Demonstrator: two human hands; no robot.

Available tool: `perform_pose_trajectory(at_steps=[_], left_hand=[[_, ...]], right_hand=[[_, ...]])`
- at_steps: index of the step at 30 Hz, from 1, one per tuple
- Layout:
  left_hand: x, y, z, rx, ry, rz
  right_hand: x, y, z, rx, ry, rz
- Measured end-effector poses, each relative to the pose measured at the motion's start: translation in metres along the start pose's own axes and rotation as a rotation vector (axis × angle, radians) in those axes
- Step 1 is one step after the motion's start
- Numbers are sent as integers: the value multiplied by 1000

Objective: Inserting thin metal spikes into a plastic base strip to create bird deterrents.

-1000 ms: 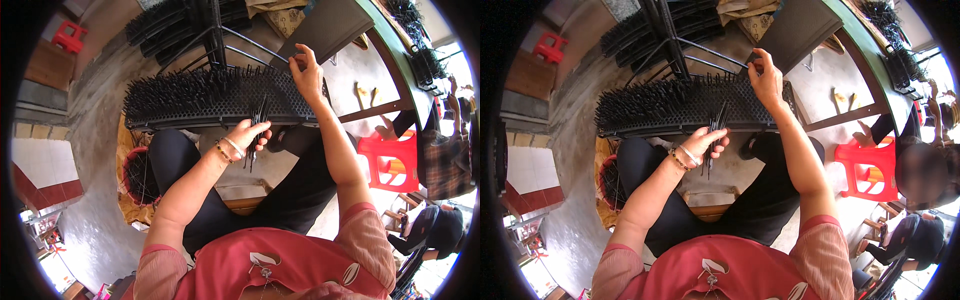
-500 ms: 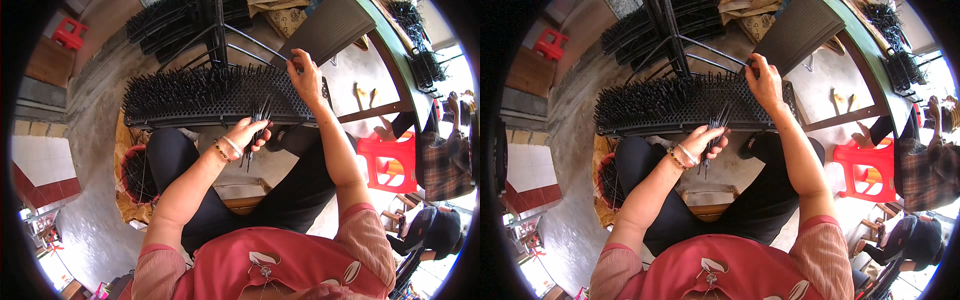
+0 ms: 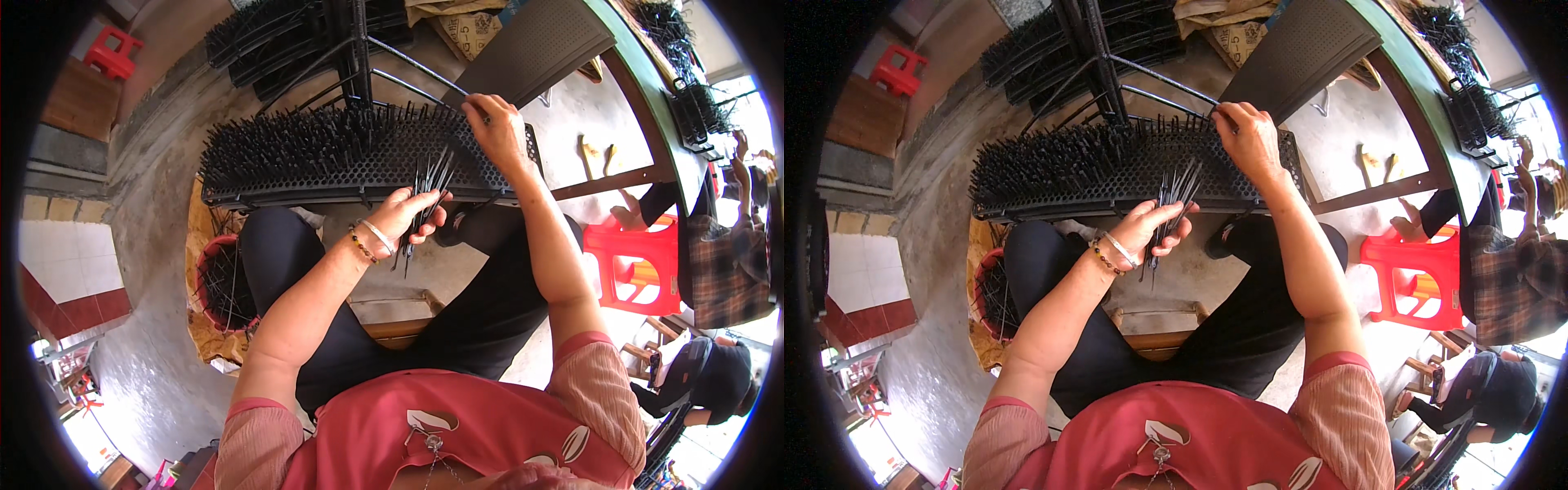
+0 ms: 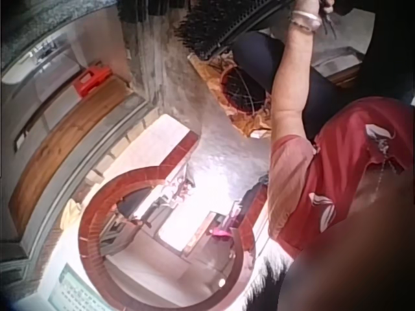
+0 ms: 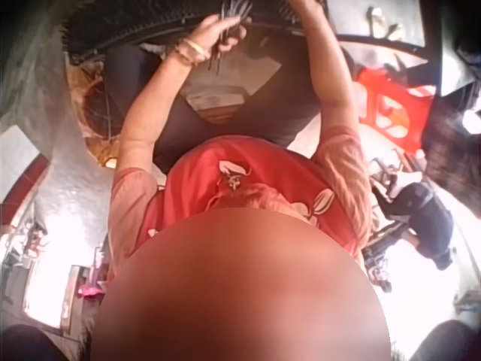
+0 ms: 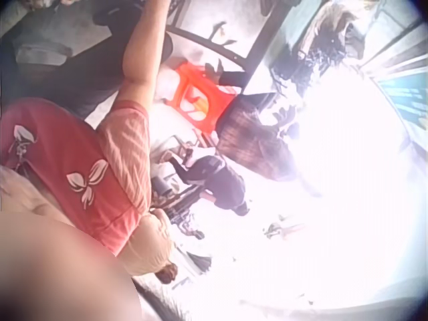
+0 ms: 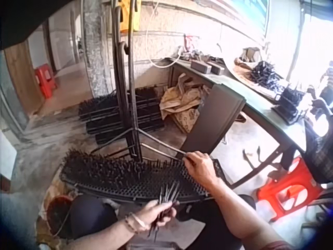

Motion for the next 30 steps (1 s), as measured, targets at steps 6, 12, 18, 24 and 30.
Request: perform_pose_trajectory(at_steps=[6, 12, 18, 24, 30], left_hand=[[4, 5, 2, 114, -36, 38], [8, 4, 0, 120, -60, 7], [5, -2, -5, 90, -45, 10], [1, -6, -8, 70, -22, 44], [4, -7, -9, 42, -22, 29]], right_hand=[[-25, -24, 8, 389, -408, -750], [-17, -34, 14, 450, -587, -870], [-23, -23, 14, 545, -458, -1018], [-41, 13, 3, 478, -72, -864], [-37, 42, -6, 358, 78, -592]])
Point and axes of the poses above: each hand's wrist, its own z-axis away from the middle knuckle, its own x-axis out of the palm, y = z × x, the point moved 1 cm from there along -z, towards the middle knuckle, and after that the axes turned 11 degrees about -y, right-handed, at the moved point
